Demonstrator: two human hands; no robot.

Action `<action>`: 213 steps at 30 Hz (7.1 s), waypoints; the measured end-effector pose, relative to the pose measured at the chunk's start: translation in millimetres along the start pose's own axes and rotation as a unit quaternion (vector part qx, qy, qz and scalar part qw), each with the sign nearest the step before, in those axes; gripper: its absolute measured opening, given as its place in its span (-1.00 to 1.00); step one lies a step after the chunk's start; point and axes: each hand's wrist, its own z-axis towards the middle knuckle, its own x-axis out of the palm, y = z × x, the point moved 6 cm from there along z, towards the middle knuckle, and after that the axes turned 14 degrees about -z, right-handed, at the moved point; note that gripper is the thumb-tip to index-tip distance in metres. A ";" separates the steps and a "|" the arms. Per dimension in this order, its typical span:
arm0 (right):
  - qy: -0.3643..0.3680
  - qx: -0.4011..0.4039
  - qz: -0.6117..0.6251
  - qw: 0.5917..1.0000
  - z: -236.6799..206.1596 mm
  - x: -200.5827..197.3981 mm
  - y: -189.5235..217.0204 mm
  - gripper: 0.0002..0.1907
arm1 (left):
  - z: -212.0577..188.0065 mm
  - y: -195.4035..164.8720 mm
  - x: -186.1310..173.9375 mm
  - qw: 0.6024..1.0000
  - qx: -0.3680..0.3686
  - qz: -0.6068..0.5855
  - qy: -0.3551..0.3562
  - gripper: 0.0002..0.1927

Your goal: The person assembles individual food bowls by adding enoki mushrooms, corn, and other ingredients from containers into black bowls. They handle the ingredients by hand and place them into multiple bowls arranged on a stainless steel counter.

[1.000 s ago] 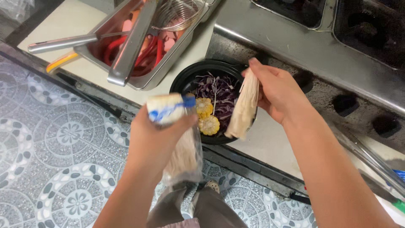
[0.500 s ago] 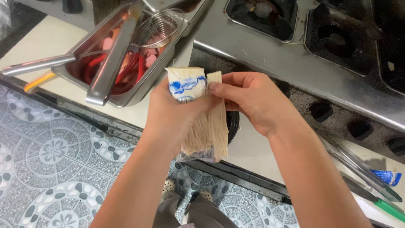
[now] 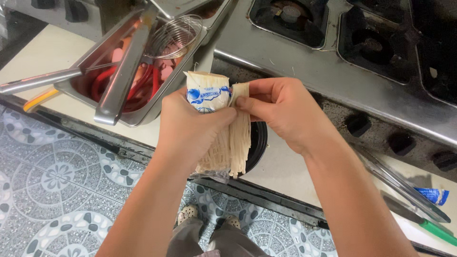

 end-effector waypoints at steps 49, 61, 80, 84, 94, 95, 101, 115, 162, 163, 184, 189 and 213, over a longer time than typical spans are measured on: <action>-0.071 0.096 -0.200 0.972 -43.2 4.4 -20.1 -0.67 | -17.9 3.4 -9.9 0.987 -0.001 0.158 0.008 -0.75; -0.058 -0.016 0.436 0.898 -44.9 -24.5 -54.0 -0.73 | -32.8 19.7 -71.3 0.994 -0.082 0.007 -0.067 -0.57; -0.297 0.083 -0.159 0.938 -18.5 38.7 -109.9 -0.60 | -57.1 47.2 -99.9 0.982 -0.150 -0.006 -0.112 -0.62; -0.277 -0.014 -0.492 0.825 -30.8 57.6 -95.4 -0.48 | -58.0 54.3 -98.8 0.985 -0.145 -0.006 -0.092 -0.62; -0.273 -0.062 -0.504 0.817 -55.4 78.6 -98.2 -0.78 | -64.9 66.2 -93.4 0.980 -0.174 -0.008 -0.093 -0.61; -0.260 -0.033 -0.516 0.815 -53.9 77.7 -101.7 -0.79 | -66.3 67.4 -91.9 0.978 -0.182 -0.010 -0.099 -0.61; -0.261 0.025 -0.505 0.823 -63.2 65.5 -93.8 -0.84 | -66.3 63.5 -79.5 0.983 -0.157 -0.033 -0.091 -0.61; -0.181 0.126 0.060 0.974 -73.0 63.0 -38.3 -0.65 | -54.4 19.8 -22.6 0.992 -0.113 0.054 0.020 -0.71; -0.135 0.111 0.085 0.981 -128.2 -34.9 -17.8 -0.82 | -73.5 8.2 66.2 0.940 -0.196 -0.162 0.228 -0.53; -0.138 0.110 0.112 0.978 -126.6 -33.2 -19.6 -0.83 | -72.5 7.8 67.5 0.937 -0.190 -0.194 0.222 -0.53; -0.320 -0.006 0.550 0.772 -121.8 -105.5 -70.0 -0.80 | -64.1 12.0 74.4 0.968 -0.168 0.057 0.177 -0.57; -0.379 0.129 0.614 0.680 -143.2 -119.7 -96.2 -0.80 | -53.5 11.1 111.4 0.967 -0.169 0.040 0.186 -0.61; -0.342 0.077 0.177 0.920 -231.8 -634.8 -247.2 -0.66 | -86.6 137.6 599.9 0.971 -0.187 -0.109 0.106 -0.58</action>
